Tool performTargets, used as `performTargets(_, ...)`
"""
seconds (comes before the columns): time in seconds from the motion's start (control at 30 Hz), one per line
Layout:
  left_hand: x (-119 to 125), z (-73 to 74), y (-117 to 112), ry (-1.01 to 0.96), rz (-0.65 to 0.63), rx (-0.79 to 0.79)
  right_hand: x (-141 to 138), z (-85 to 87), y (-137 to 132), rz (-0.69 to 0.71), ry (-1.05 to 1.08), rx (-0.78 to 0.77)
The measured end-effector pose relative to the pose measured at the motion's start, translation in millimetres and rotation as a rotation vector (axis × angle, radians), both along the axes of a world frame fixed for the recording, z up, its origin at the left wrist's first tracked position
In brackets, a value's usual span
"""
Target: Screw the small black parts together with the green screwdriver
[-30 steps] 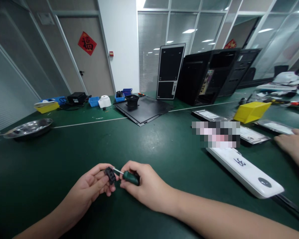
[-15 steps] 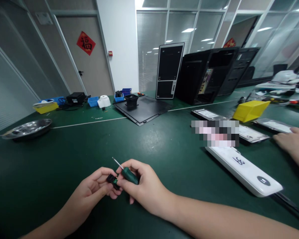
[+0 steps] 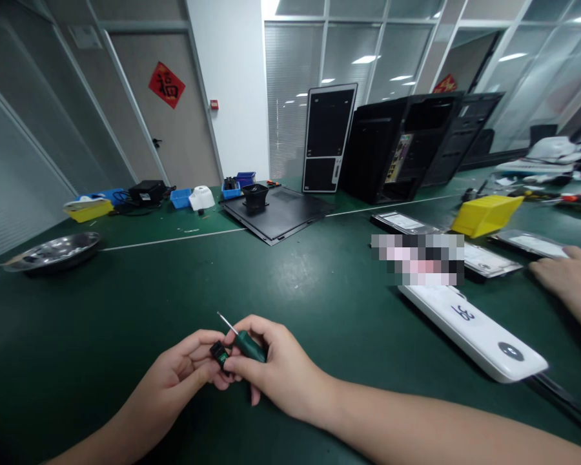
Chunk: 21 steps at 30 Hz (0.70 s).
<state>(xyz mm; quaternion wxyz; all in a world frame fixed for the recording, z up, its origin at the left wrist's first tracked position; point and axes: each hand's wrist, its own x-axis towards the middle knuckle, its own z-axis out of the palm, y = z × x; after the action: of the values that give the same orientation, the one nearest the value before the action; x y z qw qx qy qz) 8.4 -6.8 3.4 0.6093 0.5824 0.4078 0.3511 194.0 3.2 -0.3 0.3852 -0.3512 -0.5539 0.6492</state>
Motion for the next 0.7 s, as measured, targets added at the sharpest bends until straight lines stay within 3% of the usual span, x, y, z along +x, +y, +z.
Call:
performTargets(0.3, 0.0, 1.1, -3.8, 0.032, 0.007, -0.021, 2.8, -1.2, -0.6, -0.033, -0.149, 0.019)
performTargets(0.53, 0.8, -0.1, -0.7, -0.039, 0.037, -0.012, 4.8, -1.9, -0.7, -0.061, -0.263, 0.307)
performTargets(0.7, -0.1, -4.6, -2.4, -0.059, 0.034, -0.024, 3.3, -5.1, -3.0, -0.067, -0.31, 0.351)
